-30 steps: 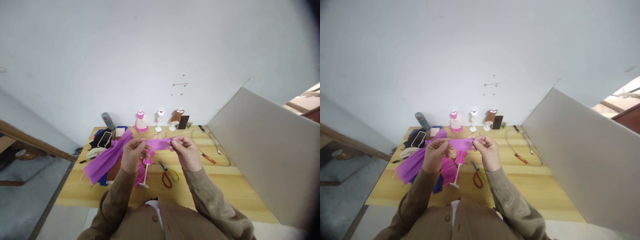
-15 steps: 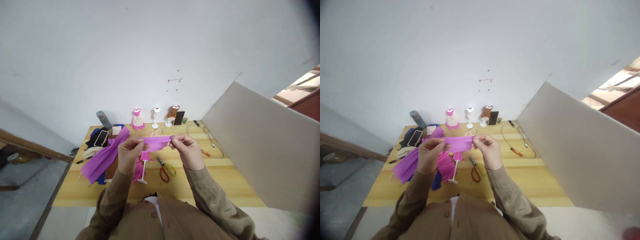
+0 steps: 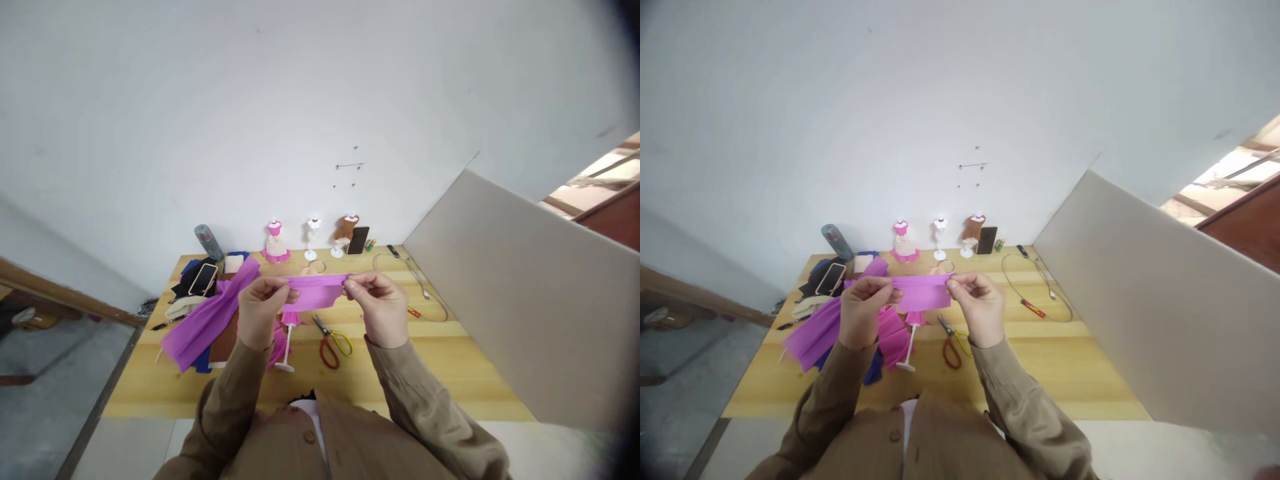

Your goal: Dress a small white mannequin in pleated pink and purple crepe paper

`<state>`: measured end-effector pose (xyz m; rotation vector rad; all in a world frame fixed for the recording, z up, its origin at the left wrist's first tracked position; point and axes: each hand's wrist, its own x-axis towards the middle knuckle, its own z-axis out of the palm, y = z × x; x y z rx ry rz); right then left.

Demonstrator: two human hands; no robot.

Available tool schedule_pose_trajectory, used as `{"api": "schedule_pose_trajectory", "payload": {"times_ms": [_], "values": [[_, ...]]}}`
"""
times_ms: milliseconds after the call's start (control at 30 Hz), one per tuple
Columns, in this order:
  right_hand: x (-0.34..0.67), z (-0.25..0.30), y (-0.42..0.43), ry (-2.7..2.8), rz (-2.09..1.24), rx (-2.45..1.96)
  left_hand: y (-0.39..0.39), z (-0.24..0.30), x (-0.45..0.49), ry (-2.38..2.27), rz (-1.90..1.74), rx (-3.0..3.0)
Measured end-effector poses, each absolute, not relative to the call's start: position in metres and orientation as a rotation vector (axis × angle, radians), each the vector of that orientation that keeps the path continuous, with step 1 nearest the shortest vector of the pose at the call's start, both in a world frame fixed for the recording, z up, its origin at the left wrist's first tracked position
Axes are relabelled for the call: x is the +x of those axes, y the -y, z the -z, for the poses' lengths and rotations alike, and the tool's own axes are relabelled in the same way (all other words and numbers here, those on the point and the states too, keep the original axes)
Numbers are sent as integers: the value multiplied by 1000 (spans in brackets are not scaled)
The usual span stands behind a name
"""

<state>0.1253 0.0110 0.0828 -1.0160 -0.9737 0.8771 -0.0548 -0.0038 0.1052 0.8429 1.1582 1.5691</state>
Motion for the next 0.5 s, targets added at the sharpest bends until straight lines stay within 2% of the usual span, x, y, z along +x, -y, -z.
{"api": "schedule_pose_trajectory", "payload": {"times_ms": [500], "values": [[135,-72,-8,1112,-767,-1057,4,-101,-57,-1236,-1578,983]]}}
